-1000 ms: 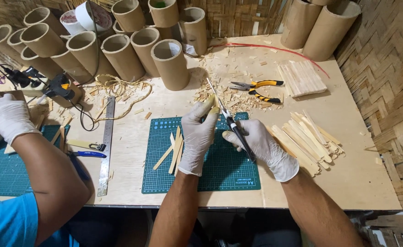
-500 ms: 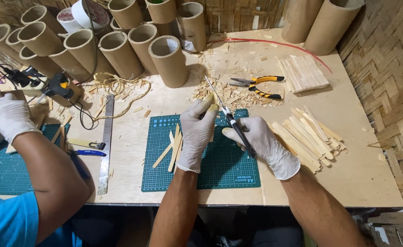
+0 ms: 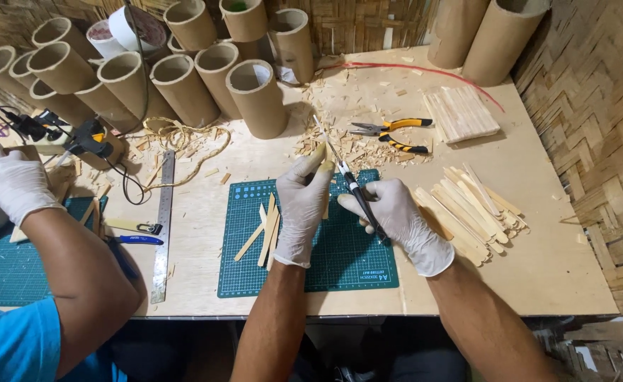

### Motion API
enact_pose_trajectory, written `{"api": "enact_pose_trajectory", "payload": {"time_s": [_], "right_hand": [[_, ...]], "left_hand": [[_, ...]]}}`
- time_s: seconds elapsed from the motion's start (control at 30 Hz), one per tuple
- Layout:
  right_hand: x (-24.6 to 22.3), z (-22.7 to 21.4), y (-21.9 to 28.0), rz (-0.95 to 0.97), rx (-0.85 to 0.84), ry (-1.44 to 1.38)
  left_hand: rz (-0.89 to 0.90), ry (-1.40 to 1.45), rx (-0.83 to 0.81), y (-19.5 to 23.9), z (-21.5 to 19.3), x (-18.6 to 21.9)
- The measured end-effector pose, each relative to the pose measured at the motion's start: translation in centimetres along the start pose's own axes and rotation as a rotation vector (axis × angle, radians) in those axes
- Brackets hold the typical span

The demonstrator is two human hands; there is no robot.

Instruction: The person is using scissors to trim the ends of small wooden sticks for a craft project.

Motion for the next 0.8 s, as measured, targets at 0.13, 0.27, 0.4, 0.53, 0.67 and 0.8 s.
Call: {"api": "enact_pose_trajectory", "payload": {"time_s": [0.13,0.27,0.4,0.53,0.67,0.8], "right_hand": [[1.4,0.0,-0.8,0.021,0.079,-0.166],[2.0,-0.5,-1.2,-0.014,0.121,-0.241],[2.1,-0.5,-1.1,-0.007,0.135,-0.263],[2.7,-0.1,-1.6,-0.038,0.119,-0.237],[2.1,-0.4,-1.4,-0.081,0.163,-0.278],[3.3,-1.3,-2.1,-0.138,0.219,-0.188]], "left_hand": [[-0.006,-0.028,-0.014,0.5,0.3,0.8],[-0.018,-0.02,-0.01,0.1,-0.2,-0.3],[0.009,-0.046,0.0,-0.2,-0.3,-1.1],[0.019,-0.049,0.023,0.1,-0.1,-0.2],[0.005,-0.026,0.028,-0.1,-0.4,-0.8],[-0.021,-0.124,0.097,-0.2,-0.5,-1.0]]}}
Point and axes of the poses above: each hand's wrist, its own y-axis away from the middle knuckle, its own z-axis out of the palm, x = y × z, the point moved 4 cm from there along -y, towards the middle knuckle, and after that the axes turned 9 degrees about -z, right-handed, at the moved point
